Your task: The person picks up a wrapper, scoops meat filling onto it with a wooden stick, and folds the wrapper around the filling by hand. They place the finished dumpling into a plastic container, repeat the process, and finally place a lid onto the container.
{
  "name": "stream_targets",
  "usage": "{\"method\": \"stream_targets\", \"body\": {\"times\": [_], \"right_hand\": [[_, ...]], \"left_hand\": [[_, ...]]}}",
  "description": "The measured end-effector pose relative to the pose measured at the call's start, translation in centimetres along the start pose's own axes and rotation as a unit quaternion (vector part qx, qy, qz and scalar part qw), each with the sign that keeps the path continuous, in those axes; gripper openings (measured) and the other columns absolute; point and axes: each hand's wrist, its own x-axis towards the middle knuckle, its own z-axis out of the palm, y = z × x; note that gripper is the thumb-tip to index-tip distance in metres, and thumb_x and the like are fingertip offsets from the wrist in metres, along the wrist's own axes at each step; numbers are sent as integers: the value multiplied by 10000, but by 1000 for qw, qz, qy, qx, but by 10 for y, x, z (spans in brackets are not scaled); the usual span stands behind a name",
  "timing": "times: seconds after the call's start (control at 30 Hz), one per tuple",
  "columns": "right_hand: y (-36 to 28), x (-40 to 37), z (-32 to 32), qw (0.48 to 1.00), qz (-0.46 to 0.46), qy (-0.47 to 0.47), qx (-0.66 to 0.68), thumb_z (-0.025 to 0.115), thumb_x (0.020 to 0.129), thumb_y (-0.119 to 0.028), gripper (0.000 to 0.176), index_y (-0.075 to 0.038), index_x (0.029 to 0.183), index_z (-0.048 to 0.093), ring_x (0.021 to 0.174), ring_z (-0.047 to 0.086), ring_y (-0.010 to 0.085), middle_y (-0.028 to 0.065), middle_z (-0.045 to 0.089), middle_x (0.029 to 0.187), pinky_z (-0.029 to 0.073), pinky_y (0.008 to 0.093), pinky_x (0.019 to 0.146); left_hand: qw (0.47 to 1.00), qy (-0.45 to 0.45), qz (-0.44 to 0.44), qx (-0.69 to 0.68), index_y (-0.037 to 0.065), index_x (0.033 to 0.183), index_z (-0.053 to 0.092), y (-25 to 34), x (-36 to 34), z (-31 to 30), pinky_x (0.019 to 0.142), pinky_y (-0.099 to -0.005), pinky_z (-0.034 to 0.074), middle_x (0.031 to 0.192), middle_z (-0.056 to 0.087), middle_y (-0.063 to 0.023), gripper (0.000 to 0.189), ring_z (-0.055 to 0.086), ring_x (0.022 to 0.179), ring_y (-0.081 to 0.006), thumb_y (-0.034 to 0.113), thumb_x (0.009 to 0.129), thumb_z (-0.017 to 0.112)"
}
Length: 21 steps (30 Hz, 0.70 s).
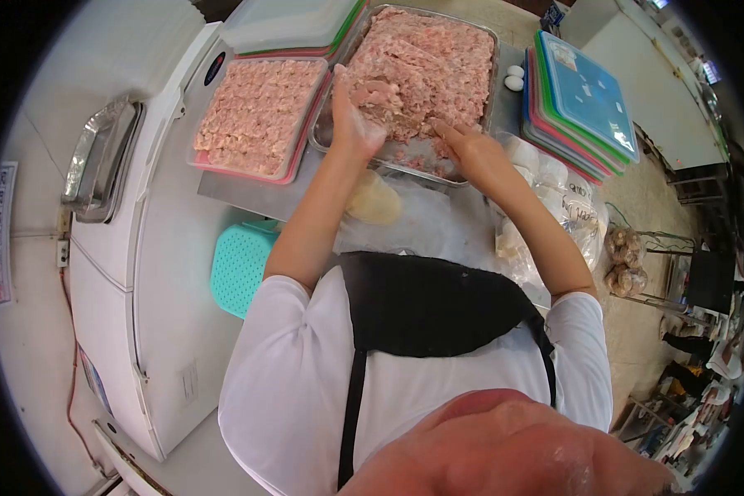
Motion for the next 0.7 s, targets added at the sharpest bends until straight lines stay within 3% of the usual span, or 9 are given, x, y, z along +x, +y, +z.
{"method": "stream_targets", "body": {"times": [0.07, 0.13, 0.2, 0.27, 0.33, 0.4, 0.53, 0.63, 0.7], "right_hand": [[12, 3, 3, 997, -21, 6, 71, 553, 909, -228, 262, -95, 1121, 631, 733, 615, 315, 125, 614, 812, 486, 396, 648], [38, 5, -3, 982, -31, 20, 183, 540, 933, -240, 269, -86, 1132, 633, 642, 600, 243, 92, 595, 735, 467, 341, 583], [54, 7, -2, 960, 88, -24, 264, 523, 954, -249, 282, -68, 1140, 634, 596, 523, 153, 45, 548, 687, 418, 277, 549], [53, 11, -9, 926, 165, -84, 329, 512, 967, -251, 292, -54, 1146, 633, 573, 448, 88, 7, 500, 657, 371, 232, 525], [32, 19, -38, 890, 196, -159, 381, 507, 973, -245, 295, -44, 1151, 631, 572, 374, 48, -20, 451, 646, 326, 204, 510], [27, 17, -54, 893, 166, -169, 382, 510, 971, -244, 302, -29, 1147, 628, 594, 427, 74, 4, 485, 650, 371, 220, 546], [34, 10, -31, 954, 48, -117, 271, 539, 934, -261, 330, -18, 1142, 618, 774, 651, 256, 185, 671, 873, 479, 344, 680], [49, 10, -11, 956, 32, -98, 275, 555, 918, -248, 303, -34, 1117, 634, 781, 643, 307, 187, 658, 901, 486, 359, 676], [65, 17, -14, 983, 22, -70, 167, 579, 903, -211, 268, -39, 1100, 636, 793, 634, 294, 173, 640, 906, 485, 341, 710]], "left_hand": [[998, -25, 10, -59, 10, 1205, 485, 1, 10, -15, 893, -471, 474, 1105, 562, -154, 563, 569, 990, -296, 448, 864, 580], [989, -140, 19, 52, 23, 1246, 458, 8, 5, -14, 910, -465, 469, 1118, 558, -160, 518, 565, 1057, -320, 311, 846, 616], [954, -208, 25, 215, 63, 1381, 356, 14, -9, -6, 992, -456, 411, 1244, 520, -145, 673, 496, 1179, -316, 212, 809, 677], [781, -221, 263, 522, 71, 1363, 373, 24, -6, 9, 933, -379, 451, 1200, 553, -126, 681, 560, 1113, -278, 159, 775, 707], [661, -218, 325, 641, 71, 1326, 421, 30, -8, 23, 896, -327, 467, 1160, 585, -112, 662, 592, 1063, -237, 145, 749, 736], [696, -230, 241, 635, 63, 1270, 500, 35, -13, 32, 882, -302, 460, 1123, 615, -103, 611, 592, 1029, -195, 169, 729, 763], [637, -322, 170, 680, 44, 1069, 638, 46, 10, 18, 843, -307, 463, 974, 658, -112, 410, 596, 907, -184, 203, 714, 770], [612, -311, 156, 710, 28, 998, 662, 44, 14, 19, 809, -318, 476, 930, 664, -130, 372, 616, 854, -198, 228, 703, 770], [600, -262, 119, 747, 27, 1017, 653, 41, 9, 28, 801, -338, 482, 923, 665, -143, 402, 636, 854, -226, 244, 699, 768]]}}
